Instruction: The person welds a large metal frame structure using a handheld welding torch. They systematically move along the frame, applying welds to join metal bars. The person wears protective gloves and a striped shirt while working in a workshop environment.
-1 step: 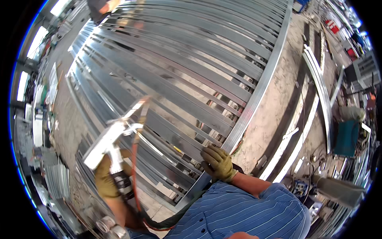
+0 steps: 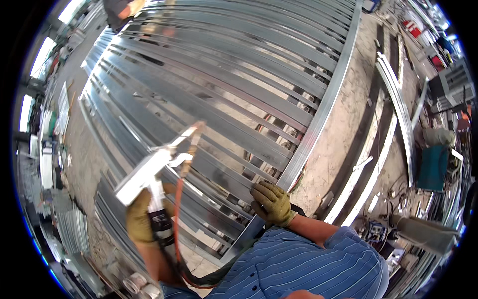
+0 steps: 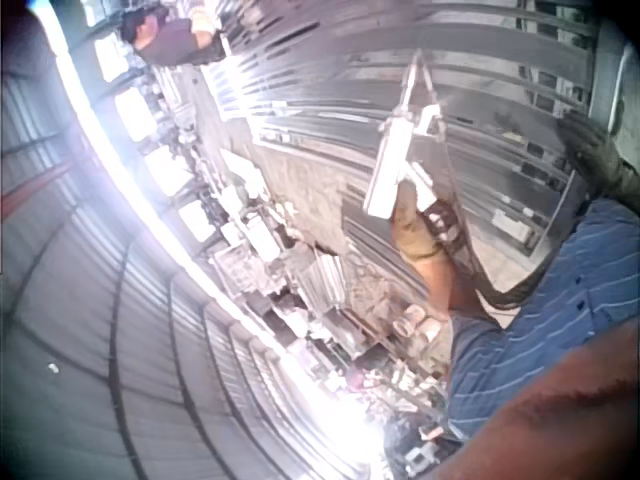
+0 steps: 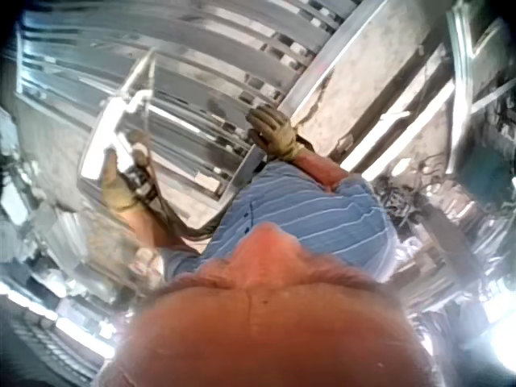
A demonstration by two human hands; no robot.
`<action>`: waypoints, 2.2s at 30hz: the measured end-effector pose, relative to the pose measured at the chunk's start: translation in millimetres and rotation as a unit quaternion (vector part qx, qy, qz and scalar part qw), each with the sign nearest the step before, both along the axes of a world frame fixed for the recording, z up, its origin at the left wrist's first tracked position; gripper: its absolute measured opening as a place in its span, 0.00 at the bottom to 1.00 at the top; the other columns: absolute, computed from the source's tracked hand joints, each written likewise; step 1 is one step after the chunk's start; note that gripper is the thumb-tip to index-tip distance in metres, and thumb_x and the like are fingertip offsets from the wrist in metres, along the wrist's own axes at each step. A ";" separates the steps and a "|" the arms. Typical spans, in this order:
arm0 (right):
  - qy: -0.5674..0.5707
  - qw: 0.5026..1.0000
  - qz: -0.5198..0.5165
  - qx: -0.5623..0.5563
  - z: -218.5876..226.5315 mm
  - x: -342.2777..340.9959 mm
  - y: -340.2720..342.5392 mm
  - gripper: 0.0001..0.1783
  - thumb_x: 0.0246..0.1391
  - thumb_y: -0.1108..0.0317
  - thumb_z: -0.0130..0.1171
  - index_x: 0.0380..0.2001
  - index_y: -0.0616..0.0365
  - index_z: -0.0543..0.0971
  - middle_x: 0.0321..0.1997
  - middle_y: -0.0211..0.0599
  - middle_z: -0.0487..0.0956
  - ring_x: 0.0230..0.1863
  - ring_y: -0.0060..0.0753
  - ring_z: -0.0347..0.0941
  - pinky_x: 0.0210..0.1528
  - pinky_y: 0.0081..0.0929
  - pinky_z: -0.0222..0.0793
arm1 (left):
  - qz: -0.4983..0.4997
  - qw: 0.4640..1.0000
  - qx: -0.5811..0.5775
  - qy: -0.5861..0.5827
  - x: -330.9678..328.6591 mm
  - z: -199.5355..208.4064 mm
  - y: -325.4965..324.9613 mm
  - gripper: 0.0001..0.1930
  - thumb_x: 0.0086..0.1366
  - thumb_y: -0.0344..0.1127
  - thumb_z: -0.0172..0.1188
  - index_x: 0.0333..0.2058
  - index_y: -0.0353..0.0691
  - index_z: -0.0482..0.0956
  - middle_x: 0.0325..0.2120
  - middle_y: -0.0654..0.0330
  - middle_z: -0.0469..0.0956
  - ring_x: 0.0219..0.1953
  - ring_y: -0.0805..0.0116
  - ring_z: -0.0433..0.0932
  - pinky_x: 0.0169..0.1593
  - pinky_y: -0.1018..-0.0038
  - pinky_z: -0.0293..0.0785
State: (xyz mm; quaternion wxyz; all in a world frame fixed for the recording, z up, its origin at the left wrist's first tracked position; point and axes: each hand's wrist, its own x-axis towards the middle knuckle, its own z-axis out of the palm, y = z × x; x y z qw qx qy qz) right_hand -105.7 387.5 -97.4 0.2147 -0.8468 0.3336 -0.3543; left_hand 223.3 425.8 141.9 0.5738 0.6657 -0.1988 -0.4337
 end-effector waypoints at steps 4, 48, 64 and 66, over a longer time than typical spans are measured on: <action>0.026 1.000 0.000 0.001 -0.9 1.1 -9.4 0.28 0.56 0.62 0.78 0.60 0.54 0.87 0.66 0.40 0.85 0.67 0.48 0.83 0.67 0.46 0.81 | -0.205 0.964 0.059 0.162 -13.6 -71.8 -61.1 0.29 0.68 0.23 0.66 0.67 0.27 0.78 0.54 0.38 0.87 0.40 0.57 0.90 0.45 0.65 0.88; -0.001 0.999 0.030 0.025 -20.2 -4.4 -5.0 0.28 0.57 0.60 0.77 0.60 0.52 0.86 0.72 0.40 0.84 0.69 0.47 0.82 0.67 0.45 0.81 | -0.465 0.873 0.117 0.092 -109.9 -130.6 -152.2 0.21 0.74 0.26 0.70 0.63 0.29 0.82 0.45 0.55 0.89 0.39 0.69 0.88 0.43 0.72 0.87; -0.015 0.999 0.026 0.022 -21.8 -3.6 -5.9 0.27 0.57 0.61 0.77 0.60 0.52 0.85 0.72 0.39 0.84 0.70 0.47 0.81 0.68 0.45 0.80 | -0.482 0.869 0.104 0.035 -110.5 -129.6 -153.0 0.19 0.74 0.28 0.72 0.60 0.28 0.84 0.43 0.55 0.90 0.39 0.70 0.89 0.43 0.72 0.87; -0.015 0.999 0.026 0.021 -21.8 -3.9 -6.3 0.27 0.57 0.61 0.77 0.60 0.52 0.85 0.72 0.39 0.84 0.70 0.46 0.81 0.68 0.45 0.80 | -0.482 0.868 0.109 0.043 -110.3 -128.7 -152.8 0.19 0.74 0.28 0.72 0.61 0.28 0.84 0.43 0.55 0.90 0.39 0.70 0.89 0.43 0.73 0.87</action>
